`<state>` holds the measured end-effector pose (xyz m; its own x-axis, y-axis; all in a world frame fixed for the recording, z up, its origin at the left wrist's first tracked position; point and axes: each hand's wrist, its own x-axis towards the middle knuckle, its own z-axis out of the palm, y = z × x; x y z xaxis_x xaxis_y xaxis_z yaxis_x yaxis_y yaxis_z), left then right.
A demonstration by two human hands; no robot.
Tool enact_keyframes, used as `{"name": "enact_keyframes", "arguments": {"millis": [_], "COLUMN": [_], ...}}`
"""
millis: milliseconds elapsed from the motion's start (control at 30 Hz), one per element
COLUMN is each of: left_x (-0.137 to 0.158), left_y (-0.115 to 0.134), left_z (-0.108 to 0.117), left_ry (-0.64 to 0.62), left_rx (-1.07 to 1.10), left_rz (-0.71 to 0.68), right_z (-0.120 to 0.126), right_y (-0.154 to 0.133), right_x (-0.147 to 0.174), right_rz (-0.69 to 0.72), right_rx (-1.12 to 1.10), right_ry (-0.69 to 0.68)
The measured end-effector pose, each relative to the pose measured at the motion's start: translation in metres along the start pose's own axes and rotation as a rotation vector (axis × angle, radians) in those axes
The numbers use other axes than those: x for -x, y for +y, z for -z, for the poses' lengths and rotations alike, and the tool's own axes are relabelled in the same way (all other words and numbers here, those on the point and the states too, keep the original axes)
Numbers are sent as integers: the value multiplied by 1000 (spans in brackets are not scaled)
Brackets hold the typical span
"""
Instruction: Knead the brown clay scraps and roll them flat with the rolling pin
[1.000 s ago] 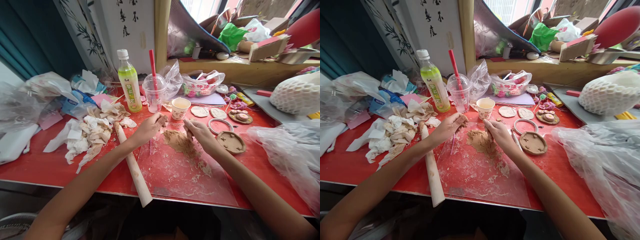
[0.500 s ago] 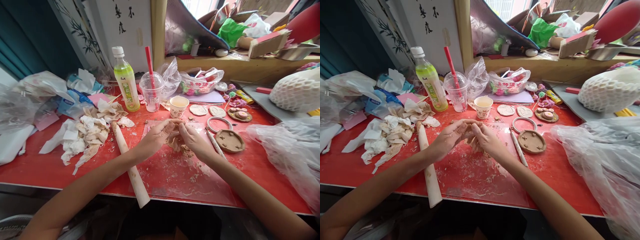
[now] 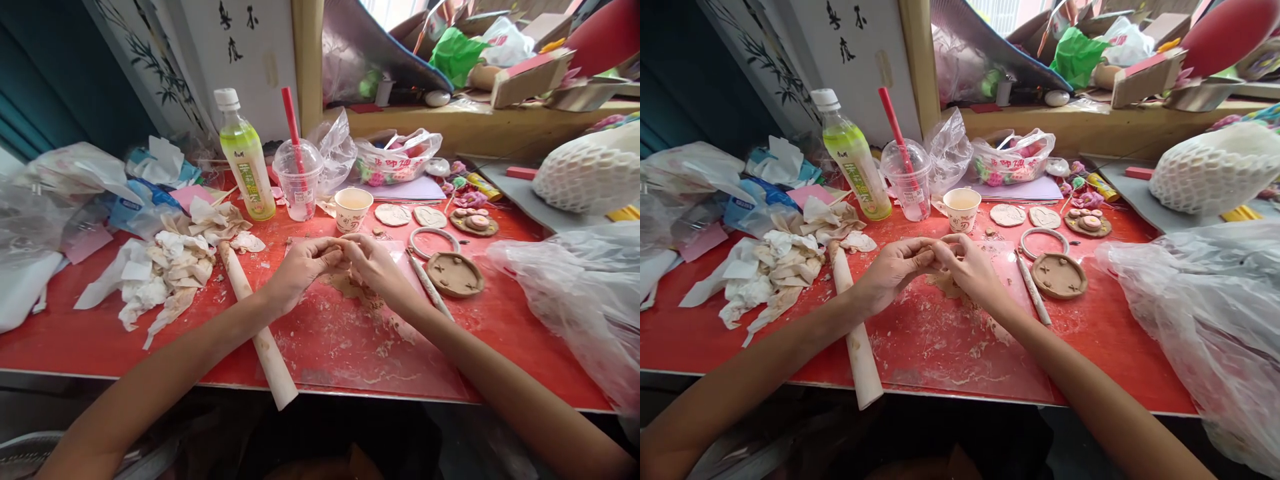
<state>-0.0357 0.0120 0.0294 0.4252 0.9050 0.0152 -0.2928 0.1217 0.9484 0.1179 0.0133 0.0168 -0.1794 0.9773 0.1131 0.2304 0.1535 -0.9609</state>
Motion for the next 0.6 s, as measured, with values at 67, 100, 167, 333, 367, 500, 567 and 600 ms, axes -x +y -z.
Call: {"name": "enact_keyframes", "arguments": {"millis": [67,100,167,333,367,500,567,600], "left_x": [-1,-2,-3,-2,-1,2,2,2], "left_y": [2,3,4,3,2,0,-2,-2], "left_z": [4,6,7,-4,-7,-11,-9,-7], "left_ry": [53,64,53,-14,-39,-182,-220,-231], "left_rx": [-20,-18,19,154,173,249,270,275], "left_rz": [27,47,83,160,185,251,266,273], "right_z": [6,9,13,6,3,0,1,1], "right_y": [0,0,0,-4,-5,-8,-7,-7], "right_x": [-2,-2,-2,5,7,9,7,7], "right_rz": [-10,-5,30,163,175,161,185,210], "right_rx": [-61,-92,-119,6,25,136,216,258], "right_ry": [-16,-19,-8,-27,-38,-74,-100,-98]}}
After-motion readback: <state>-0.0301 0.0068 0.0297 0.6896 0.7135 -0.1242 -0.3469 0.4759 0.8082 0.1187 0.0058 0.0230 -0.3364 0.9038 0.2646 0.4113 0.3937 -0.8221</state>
